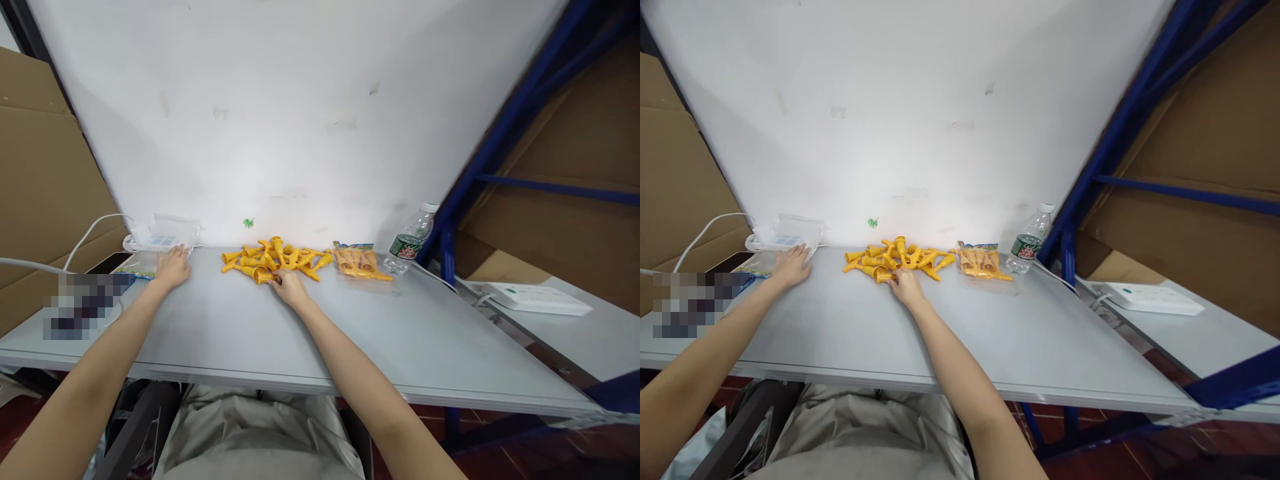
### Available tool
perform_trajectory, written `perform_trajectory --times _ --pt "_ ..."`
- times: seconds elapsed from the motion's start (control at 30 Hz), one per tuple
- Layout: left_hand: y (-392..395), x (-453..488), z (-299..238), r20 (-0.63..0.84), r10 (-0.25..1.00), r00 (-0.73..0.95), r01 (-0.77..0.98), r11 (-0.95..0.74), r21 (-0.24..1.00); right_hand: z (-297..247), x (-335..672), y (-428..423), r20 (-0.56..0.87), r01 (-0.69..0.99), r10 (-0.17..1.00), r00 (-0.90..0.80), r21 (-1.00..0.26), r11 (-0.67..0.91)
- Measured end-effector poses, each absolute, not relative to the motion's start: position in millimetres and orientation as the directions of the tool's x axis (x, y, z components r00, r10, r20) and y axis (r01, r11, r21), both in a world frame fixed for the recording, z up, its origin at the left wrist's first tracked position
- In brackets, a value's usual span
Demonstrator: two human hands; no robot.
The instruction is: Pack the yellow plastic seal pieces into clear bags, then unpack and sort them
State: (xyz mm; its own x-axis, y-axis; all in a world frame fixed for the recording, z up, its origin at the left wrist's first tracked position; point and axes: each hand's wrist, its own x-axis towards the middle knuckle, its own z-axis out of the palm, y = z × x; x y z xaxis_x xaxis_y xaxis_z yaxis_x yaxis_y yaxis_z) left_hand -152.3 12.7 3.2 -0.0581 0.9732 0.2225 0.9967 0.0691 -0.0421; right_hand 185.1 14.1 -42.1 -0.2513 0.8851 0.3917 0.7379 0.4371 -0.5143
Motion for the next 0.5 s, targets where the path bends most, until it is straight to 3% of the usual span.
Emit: perform_trajectory --times 0.17,0.27,0.37,0.43,0.5 --pt "13.3 -76.5 -0.2 0.189 0.923 0.336 0.933 -0.353 0.067 -41.5 183.9 14.0 0.39 0.707 0.9 -0.192 -0.581 0.403" --pt "14.0 -33.1 -14.0 0.105 0.919 0.38 0.9 -0.393 0.189 -39.7 188.6 16.9 0.423 0.578 0.901 -0.102 -0.712 0.399" --pt "20.6 -5.0 -28.5 0.055 0.951 0.305 0.904 -0.307 0.297 -37.0 200.4 24.6 0.396 0.294 0.908 0.138 -0.892 0.345" --pt "27.4 4.9 -34.4 0.047 0.968 0.247 0.908 -0.248 0.337 -35.3 212.3 32.0 0.229 -0.005 0.917 0.326 -0.97 0.244" --pt "33.8 9.7 -36.6 0.051 0.977 0.206 0.909 -0.211 0.358 -34.3 226.3 40.0 0.021 -0.284 0.905 0.425 -0.946 0.155"
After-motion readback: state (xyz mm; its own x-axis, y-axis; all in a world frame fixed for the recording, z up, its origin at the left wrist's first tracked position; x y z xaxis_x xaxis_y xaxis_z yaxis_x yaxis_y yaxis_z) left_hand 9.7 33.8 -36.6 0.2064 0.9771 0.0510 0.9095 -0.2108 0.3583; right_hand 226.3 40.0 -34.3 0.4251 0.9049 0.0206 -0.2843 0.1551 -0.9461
